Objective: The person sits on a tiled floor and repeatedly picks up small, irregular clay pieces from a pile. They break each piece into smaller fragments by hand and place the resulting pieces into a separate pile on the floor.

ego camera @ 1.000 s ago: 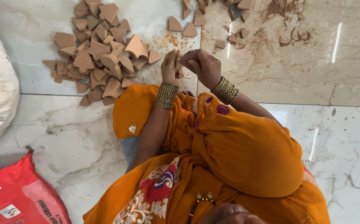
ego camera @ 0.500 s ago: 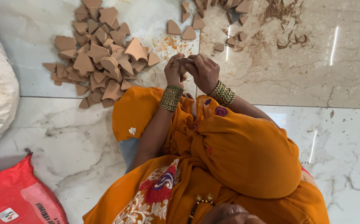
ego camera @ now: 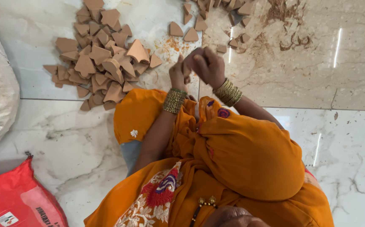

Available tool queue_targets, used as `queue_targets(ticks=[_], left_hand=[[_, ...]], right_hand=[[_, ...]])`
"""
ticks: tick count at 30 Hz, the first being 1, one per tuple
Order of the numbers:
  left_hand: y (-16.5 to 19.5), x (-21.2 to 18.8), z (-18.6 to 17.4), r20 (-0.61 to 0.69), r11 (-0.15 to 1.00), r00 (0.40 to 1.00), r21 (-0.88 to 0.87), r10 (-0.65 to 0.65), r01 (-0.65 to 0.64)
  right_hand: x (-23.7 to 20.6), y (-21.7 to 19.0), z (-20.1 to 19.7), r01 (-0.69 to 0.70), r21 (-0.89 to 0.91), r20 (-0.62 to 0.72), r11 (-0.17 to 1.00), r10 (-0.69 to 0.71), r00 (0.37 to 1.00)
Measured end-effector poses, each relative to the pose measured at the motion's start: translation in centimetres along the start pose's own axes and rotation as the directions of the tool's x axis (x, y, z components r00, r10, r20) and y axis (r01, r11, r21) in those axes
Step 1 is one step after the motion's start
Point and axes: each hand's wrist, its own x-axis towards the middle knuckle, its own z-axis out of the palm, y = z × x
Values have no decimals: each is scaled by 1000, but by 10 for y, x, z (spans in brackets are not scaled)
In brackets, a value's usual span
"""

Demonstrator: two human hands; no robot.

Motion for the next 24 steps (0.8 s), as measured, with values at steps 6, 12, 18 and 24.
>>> queue_targets(ticks=[6,12,18,24], left_hand=[[9,-10,-5,51,950,994,-292,-99,110],[0,-6,-3,76,949,991,-289,-108,126],[-4,-7,-3,81,928,981,-318,-178,195],[2,-6,-8,141,896,971,-377,-194,234]], right_hand=[[4,18,-7,77,-2,75,997,-76,994],[-5,-6,-10,217,-136,-95,966,-231,968],[-10,-8,-10,260,-207,-132,943,-290,948],[-9,10,-7,310,-207,-137,928,-341,930]])
